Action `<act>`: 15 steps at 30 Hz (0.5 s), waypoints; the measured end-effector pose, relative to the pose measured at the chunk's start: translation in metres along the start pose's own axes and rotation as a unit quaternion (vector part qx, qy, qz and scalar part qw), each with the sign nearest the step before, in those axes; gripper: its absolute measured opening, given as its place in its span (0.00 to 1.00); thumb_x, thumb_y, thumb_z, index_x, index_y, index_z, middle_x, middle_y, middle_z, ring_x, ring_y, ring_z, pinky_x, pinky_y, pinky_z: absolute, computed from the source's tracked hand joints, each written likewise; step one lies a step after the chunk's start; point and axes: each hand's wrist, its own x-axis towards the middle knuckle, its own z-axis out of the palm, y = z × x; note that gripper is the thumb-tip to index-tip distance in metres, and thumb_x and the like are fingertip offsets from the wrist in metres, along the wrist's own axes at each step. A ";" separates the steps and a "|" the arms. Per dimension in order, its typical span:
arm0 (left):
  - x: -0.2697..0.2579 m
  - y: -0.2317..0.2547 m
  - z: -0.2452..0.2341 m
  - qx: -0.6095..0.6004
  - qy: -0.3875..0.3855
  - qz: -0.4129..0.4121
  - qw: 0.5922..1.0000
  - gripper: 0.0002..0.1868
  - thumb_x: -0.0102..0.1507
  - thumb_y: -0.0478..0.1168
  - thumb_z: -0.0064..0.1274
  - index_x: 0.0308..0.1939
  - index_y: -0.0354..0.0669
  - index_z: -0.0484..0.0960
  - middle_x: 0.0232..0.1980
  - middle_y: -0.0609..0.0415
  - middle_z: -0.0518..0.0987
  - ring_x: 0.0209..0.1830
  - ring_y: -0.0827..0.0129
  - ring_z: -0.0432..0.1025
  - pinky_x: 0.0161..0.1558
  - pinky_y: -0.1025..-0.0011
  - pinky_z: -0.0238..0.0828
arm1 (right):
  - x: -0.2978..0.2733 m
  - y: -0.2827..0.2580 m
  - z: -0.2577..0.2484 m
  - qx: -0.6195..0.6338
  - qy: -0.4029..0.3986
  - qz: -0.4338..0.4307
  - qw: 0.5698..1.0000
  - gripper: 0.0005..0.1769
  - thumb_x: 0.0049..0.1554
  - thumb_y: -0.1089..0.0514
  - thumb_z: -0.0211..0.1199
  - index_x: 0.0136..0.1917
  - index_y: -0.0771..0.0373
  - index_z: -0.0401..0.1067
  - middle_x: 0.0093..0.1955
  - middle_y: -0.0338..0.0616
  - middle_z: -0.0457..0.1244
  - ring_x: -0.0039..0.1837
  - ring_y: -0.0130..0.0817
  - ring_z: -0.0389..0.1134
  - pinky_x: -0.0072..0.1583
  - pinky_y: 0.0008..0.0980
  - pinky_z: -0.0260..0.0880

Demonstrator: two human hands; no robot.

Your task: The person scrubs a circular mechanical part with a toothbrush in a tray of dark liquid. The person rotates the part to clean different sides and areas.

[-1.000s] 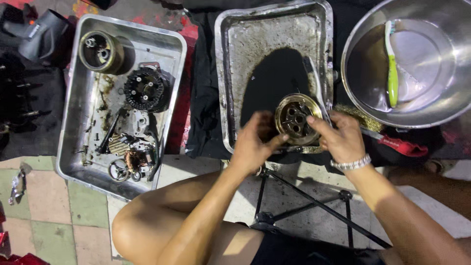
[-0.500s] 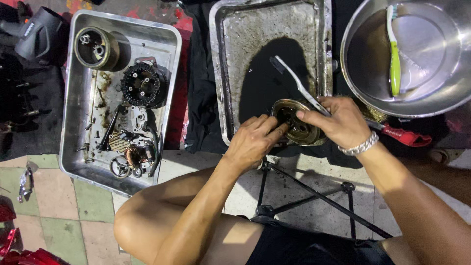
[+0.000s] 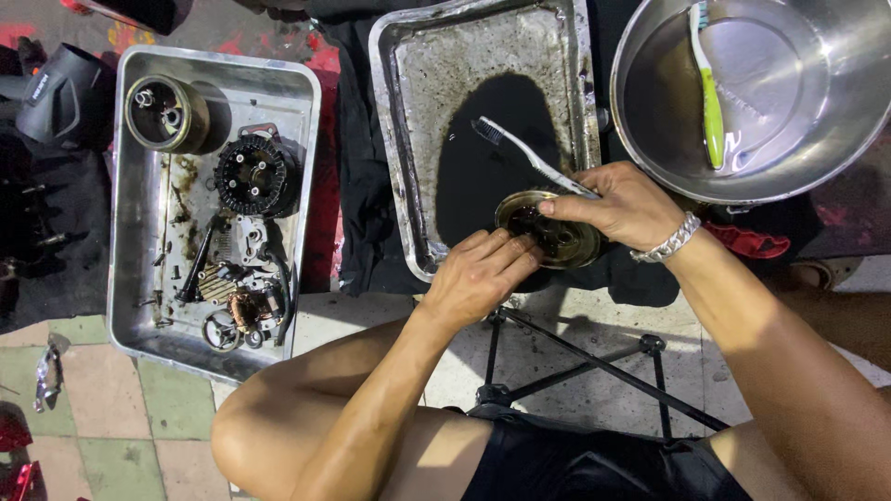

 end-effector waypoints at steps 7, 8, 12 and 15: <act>-0.001 0.000 0.011 -0.038 0.000 -0.043 0.998 0.13 0.63 0.34 0.57 0.51 0.42 0.78 0.53 0.52 0.81 0.56 0.61 0.75 0.54 0.63 0.73 | 0.000 0.001 -0.004 -0.050 0.032 0.109 0.992 0.28 0.50 0.41 0.72 0.47 0.71 0.82 0.30 0.46 0.67 0.29 0.27 0.65 0.31 0.27 0.62; 0.001 0.000 0.013 -0.035 -0.001 -0.054 0.998 0.14 0.63 0.35 0.58 0.53 0.42 0.78 0.53 0.51 0.81 0.55 0.61 0.75 0.55 0.63 0.73 | 0.003 0.004 -0.004 -0.082 0.045 0.126 0.988 0.28 0.51 0.41 0.72 0.47 0.71 0.82 0.30 0.48 0.67 0.28 0.30 0.65 0.31 0.28 0.62; -0.002 -0.001 -0.010 -0.137 0.107 -0.229 0.958 0.29 0.57 0.48 0.69 0.55 0.37 0.75 0.50 0.46 0.79 0.52 0.59 0.73 0.53 0.64 0.72 | 0.010 0.015 -0.010 0.052 0.042 0.097 0.993 0.28 0.51 0.41 0.71 0.44 0.73 0.80 0.34 0.44 0.71 0.33 0.27 0.71 0.35 0.25 0.71; 0.006 -0.018 -0.012 -0.304 0.133 -0.381 0.863 0.23 0.64 0.43 0.62 0.61 0.40 0.75 0.51 0.52 0.82 0.49 0.68 0.78 0.52 0.70 0.76 | 0.013 0.017 -0.011 0.003 0.033 0.075 0.997 0.28 0.52 0.40 0.71 0.46 0.71 0.81 0.35 0.43 0.72 0.35 0.25 0.73 0.37 0.22 0.72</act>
